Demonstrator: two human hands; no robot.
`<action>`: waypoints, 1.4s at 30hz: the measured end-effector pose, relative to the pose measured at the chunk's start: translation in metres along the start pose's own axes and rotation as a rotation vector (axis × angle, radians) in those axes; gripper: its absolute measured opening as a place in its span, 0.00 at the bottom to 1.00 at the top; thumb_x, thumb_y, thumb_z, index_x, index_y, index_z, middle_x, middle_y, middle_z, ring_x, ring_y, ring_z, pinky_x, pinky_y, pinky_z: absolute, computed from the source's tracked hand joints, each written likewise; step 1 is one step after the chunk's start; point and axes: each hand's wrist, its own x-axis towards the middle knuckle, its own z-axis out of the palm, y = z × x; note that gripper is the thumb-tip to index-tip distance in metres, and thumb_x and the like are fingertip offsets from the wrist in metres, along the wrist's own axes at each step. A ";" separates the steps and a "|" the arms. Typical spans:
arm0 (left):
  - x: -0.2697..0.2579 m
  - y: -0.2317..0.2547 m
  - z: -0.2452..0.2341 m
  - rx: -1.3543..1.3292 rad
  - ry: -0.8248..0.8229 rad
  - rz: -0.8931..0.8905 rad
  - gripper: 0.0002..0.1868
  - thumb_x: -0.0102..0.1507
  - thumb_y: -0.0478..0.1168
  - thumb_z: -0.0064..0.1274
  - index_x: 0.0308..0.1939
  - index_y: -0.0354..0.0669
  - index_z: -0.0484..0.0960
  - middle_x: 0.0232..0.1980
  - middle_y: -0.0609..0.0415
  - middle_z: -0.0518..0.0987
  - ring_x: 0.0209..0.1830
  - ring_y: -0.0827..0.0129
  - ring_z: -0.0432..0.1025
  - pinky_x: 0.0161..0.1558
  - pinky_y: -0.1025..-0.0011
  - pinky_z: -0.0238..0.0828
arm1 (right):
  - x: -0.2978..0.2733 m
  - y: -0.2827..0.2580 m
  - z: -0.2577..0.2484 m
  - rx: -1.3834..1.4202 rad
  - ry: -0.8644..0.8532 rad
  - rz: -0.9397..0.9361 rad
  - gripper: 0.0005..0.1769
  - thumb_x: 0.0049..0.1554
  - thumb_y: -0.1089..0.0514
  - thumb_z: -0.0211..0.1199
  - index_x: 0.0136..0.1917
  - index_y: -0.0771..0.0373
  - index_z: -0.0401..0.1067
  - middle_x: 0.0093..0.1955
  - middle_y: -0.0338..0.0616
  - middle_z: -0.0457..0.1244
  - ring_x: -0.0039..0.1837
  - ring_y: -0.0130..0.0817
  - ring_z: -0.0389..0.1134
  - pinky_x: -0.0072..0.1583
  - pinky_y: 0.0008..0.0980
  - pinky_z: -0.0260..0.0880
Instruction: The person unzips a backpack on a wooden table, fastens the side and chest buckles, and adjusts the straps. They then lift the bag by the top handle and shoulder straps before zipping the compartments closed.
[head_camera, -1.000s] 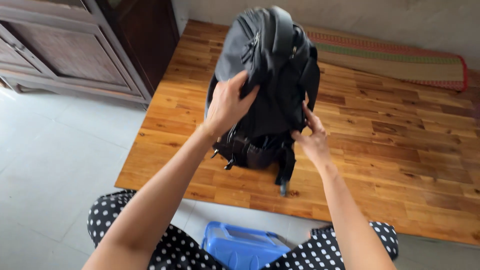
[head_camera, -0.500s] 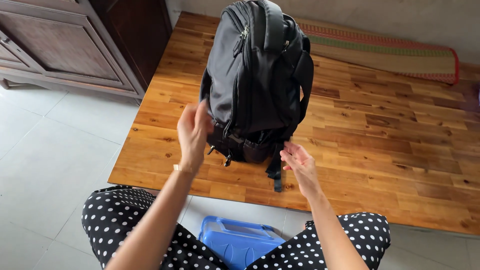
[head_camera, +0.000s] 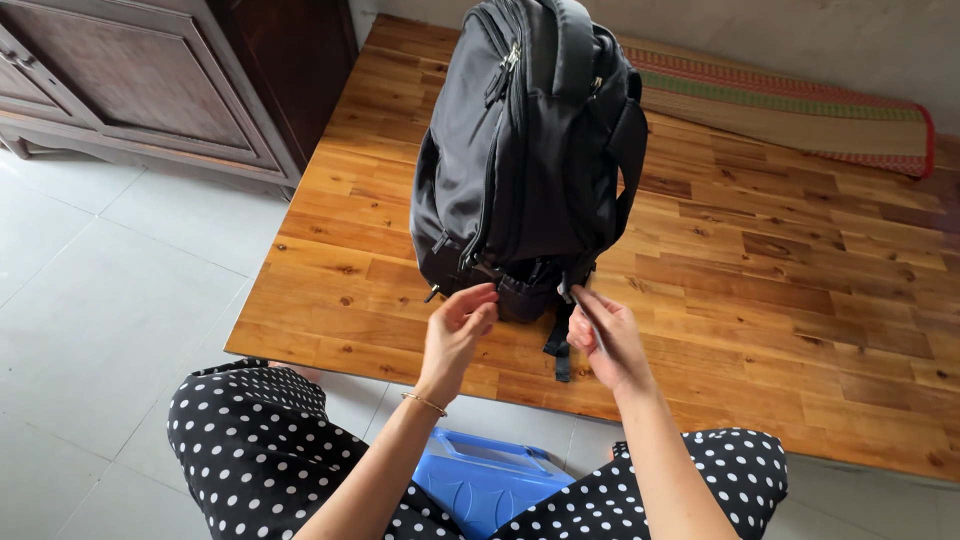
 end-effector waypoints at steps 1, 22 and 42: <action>-0.004 0.001 0.005 0.024 -0.048 -0.028 0.23 0.66 0.42 0.54 0.64 0.39 0.78 0.60 0.53 0.82 0.51 0.74 0.77 0.52 0.74 0.76 | -0.005 -0.002 -0.004 0.049 -0.057 0.011 0.15 0.62 0.57 0.59 0.58 0.69 0.74 0.26 0.30 0.52 0.29 0.21 0.50 0.35 0.24 0.51; 0.002 0.006 0.093 -0.174 -0.092 0.067 0.07 0.64 0.33 0.60 0.41 0.34 0.77 0.40 0.55 0.83 0.40 0.76 0.79 0.45 0.78 0.78 | -0.036 -0.016 -0.008 0.314 -0.096 -0.009 0.19 0.64 0.49 0.56 0.57 0.68 0.73 0.47 0.41 0.69 0.46 0.28 0.68 0.47 0.27 0.67; 0.015 0.029 0.016 -0.294 0.211 -0.053 0.17 0.63 0.44 0.62 0.47 0.33 0.80 0.39 0.55 0.82 0.35 0.77 0.76 0.42 0.80 0.75 | -0.005 -0.005 -0.021 0.447 -0.146 0.050 0.10 0.61 0.58 0.66 0.49 0.69 0.75 0.44 0.47 0.68 0.43 0.29 0.66 0.47 0.24 0.71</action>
